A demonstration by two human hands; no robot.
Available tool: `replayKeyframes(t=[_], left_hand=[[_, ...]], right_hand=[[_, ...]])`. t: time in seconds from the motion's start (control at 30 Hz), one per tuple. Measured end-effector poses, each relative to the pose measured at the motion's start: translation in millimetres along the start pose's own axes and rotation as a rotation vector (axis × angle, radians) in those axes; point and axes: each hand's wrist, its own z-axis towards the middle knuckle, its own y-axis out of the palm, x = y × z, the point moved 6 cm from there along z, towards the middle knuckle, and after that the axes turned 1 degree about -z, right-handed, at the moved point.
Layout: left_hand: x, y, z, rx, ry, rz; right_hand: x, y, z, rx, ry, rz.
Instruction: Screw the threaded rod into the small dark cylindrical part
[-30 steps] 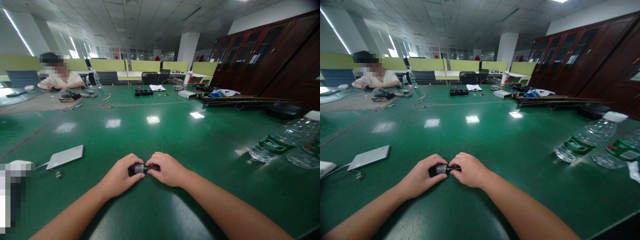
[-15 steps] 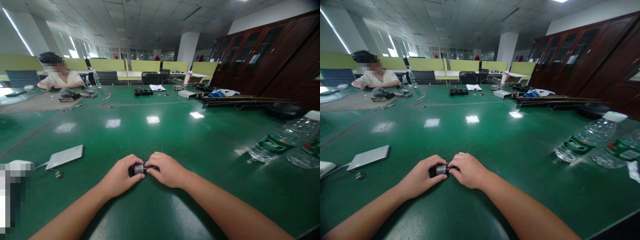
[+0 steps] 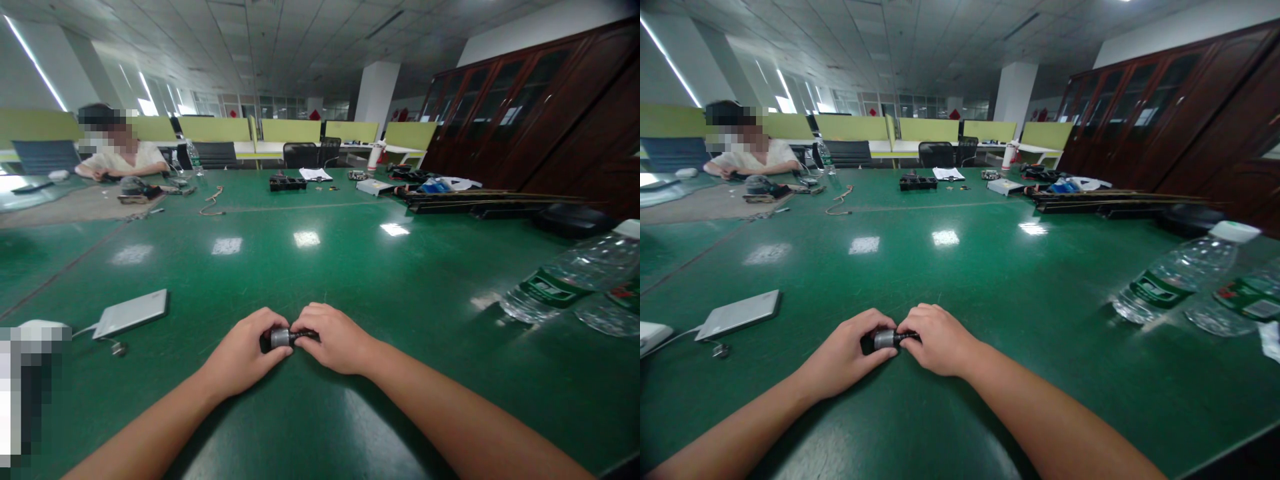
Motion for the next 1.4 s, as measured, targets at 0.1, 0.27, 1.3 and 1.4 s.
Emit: replayKeyframes(t=[0.1, 0.27, 1.3, 1.4], left_hand=[[1.4, 0.1, -0.9, -0.006, 0.003, 0.002], [2.9, -0.6, -2.1, -0.016, 0.012, -0.009], [1.3, -2.9, -1.8, -0.005, 0.010, -0.005], [1.8, -3.2, -1.9, -0.006, 0.004, 0.001]], right_hand=[[-0.2, -0.1, 0.3, -0.018, 0.000, -0.009], [-0.4, -1.3, -0.3, -0.037, 0.018, 0.001], [30.3, -30.7, -13.5, -0.127, 0.137, -0.015], [39.4, -36.6, -16.3, -0.125, 0.186, -0.012]])
